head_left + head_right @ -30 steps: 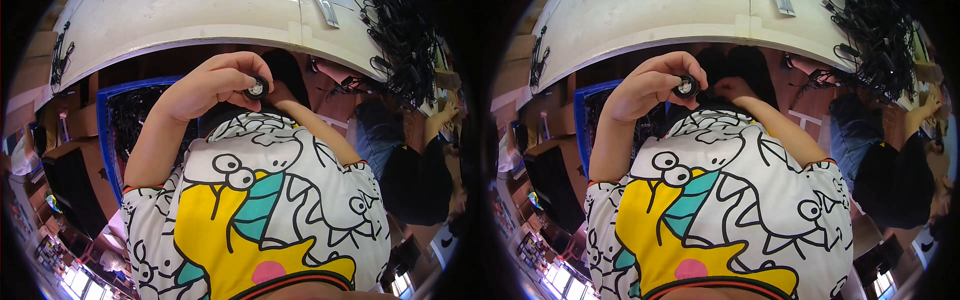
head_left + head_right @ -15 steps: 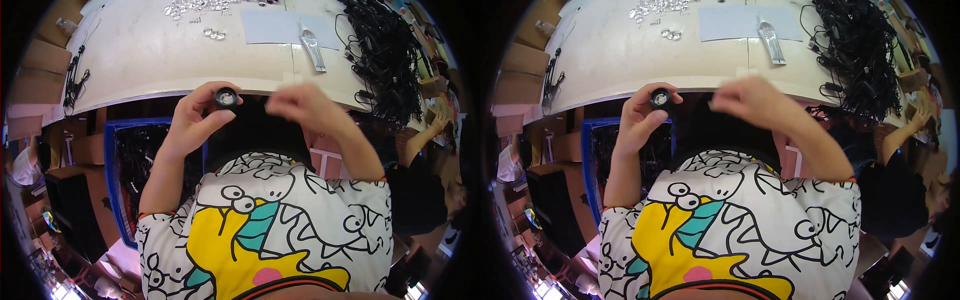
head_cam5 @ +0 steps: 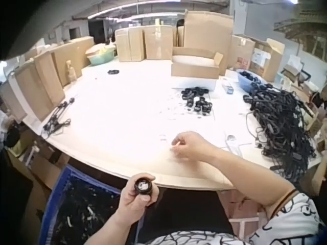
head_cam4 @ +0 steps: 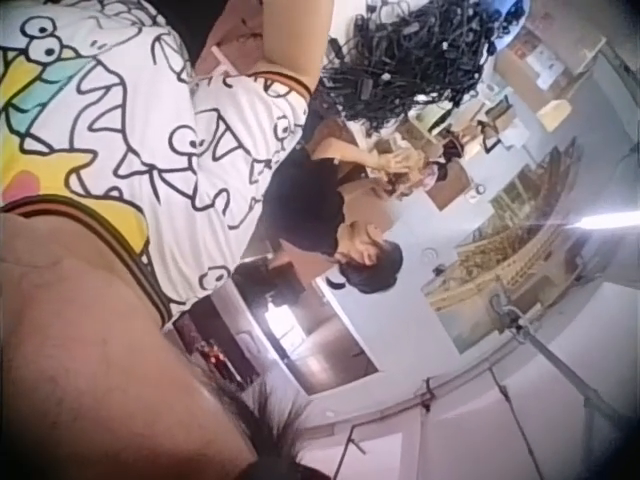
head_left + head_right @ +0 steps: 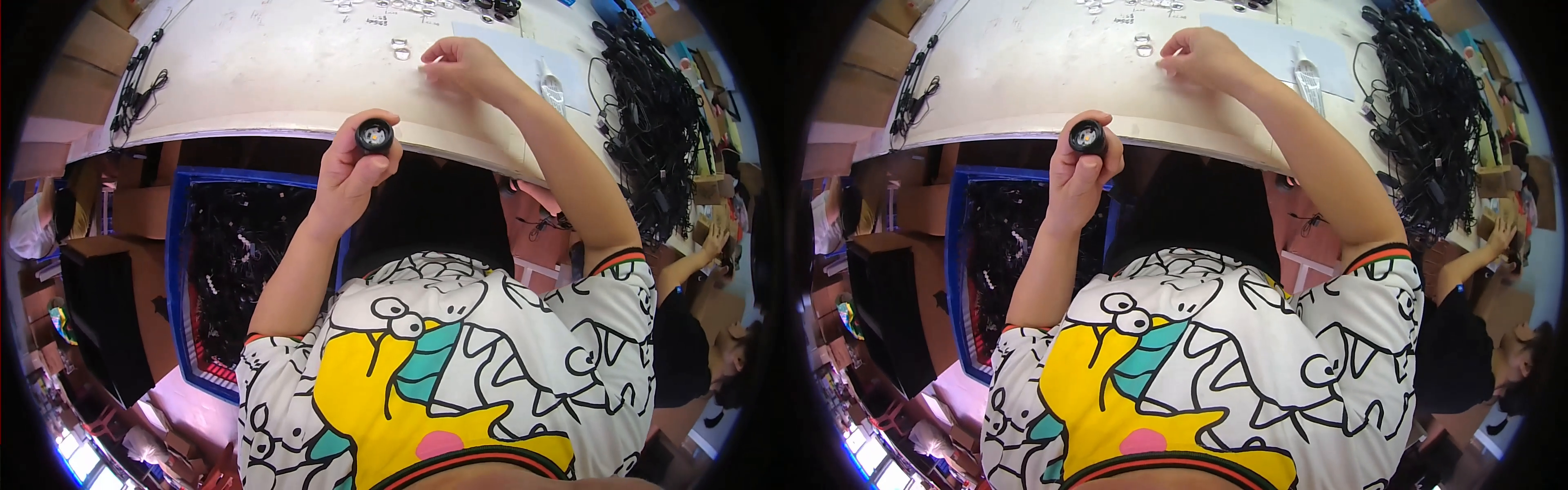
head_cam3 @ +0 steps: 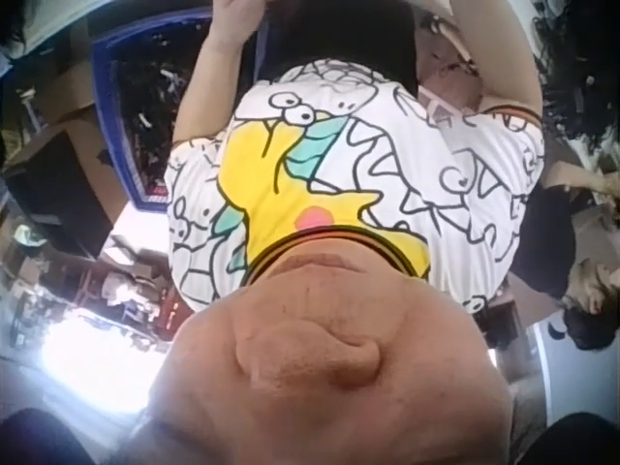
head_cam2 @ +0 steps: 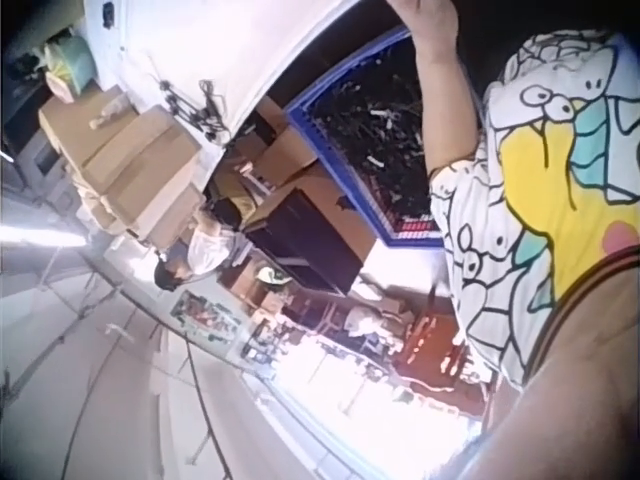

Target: The person assembles small electronic components by taking led lights, wires, and plastic housings from storage bins and joining them with glue from a tube.

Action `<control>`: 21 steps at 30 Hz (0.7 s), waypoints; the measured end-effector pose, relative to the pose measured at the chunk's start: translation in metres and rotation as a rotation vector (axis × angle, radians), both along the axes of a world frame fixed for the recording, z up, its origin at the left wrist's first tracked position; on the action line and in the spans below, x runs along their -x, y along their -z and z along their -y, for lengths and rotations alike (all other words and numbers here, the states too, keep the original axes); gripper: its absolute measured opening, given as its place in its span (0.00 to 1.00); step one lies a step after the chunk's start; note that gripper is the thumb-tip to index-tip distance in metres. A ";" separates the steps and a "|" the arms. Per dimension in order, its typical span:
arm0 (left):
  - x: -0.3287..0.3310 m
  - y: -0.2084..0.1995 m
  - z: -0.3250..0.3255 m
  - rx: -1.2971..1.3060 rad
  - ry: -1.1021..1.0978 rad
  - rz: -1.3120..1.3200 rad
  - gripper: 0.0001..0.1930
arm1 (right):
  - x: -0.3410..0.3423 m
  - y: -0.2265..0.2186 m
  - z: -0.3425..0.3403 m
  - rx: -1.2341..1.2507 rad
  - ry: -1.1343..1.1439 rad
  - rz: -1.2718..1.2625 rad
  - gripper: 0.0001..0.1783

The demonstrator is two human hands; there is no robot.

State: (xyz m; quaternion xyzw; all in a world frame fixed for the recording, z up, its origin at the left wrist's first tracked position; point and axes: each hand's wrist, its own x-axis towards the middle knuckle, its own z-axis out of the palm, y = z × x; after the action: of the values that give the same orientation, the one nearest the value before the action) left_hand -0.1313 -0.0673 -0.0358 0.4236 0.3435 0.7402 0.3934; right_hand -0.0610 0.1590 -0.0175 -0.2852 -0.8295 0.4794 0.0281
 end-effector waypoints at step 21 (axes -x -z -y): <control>-0.012 0.011 -0.009 0.162 -0.078 -0.012 0.22 | -0.038 -0.056 0.057 -0.074 -0.203 -0.375 0.08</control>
State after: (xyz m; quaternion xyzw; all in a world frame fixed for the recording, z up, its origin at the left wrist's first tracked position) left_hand -0.1191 -0.0579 -0.0467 0.3813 0.4208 0.7220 0.3953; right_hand -0.0227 0.1019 0.0390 -0.1045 -0.8513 0.4935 0.1441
